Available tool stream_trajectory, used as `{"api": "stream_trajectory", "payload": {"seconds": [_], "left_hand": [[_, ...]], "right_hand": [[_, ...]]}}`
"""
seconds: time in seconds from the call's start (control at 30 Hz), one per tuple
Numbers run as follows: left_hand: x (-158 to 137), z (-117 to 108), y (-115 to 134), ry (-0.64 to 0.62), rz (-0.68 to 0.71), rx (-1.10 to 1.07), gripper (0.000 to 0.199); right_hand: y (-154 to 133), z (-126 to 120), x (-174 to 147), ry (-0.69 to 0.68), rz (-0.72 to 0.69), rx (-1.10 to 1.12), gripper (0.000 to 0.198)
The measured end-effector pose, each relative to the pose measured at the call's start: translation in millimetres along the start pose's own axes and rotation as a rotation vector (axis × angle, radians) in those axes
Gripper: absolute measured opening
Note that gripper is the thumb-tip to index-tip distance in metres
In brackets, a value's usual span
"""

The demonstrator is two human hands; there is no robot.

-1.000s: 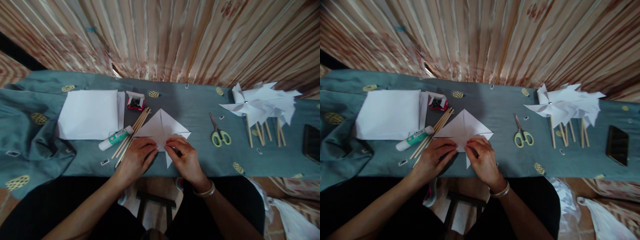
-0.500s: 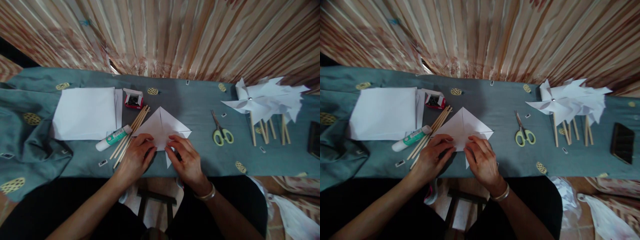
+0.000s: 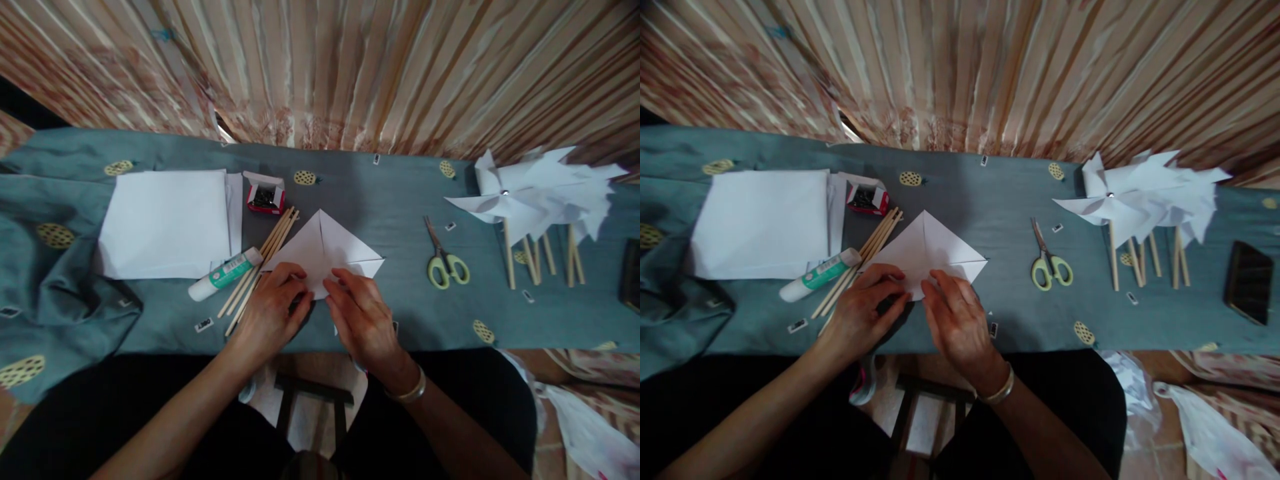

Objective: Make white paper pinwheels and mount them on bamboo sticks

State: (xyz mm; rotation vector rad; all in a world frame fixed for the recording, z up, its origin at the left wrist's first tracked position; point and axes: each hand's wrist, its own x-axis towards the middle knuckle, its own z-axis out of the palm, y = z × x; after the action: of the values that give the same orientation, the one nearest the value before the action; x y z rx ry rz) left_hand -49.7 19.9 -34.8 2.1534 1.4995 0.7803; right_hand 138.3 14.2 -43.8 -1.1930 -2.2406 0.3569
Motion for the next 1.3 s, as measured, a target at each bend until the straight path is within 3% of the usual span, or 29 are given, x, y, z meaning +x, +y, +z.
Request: {"api": "stream_trajectory", "payload": {"seconds": [0.37,1.3], "left_hand": [[1.7,-0.3,0.4,-0.011,-0.014,0.006,0.014],[4.0,-1.3,1.7,-0.051,-0.019,0.005,0.014]], "right_hand": [[-1.6,1.6,-0.3,-0.015,0.038,0.006,0.037],[3.6,7.2,11.7,-0.019,-0.016,-0.086,0.034]]}}
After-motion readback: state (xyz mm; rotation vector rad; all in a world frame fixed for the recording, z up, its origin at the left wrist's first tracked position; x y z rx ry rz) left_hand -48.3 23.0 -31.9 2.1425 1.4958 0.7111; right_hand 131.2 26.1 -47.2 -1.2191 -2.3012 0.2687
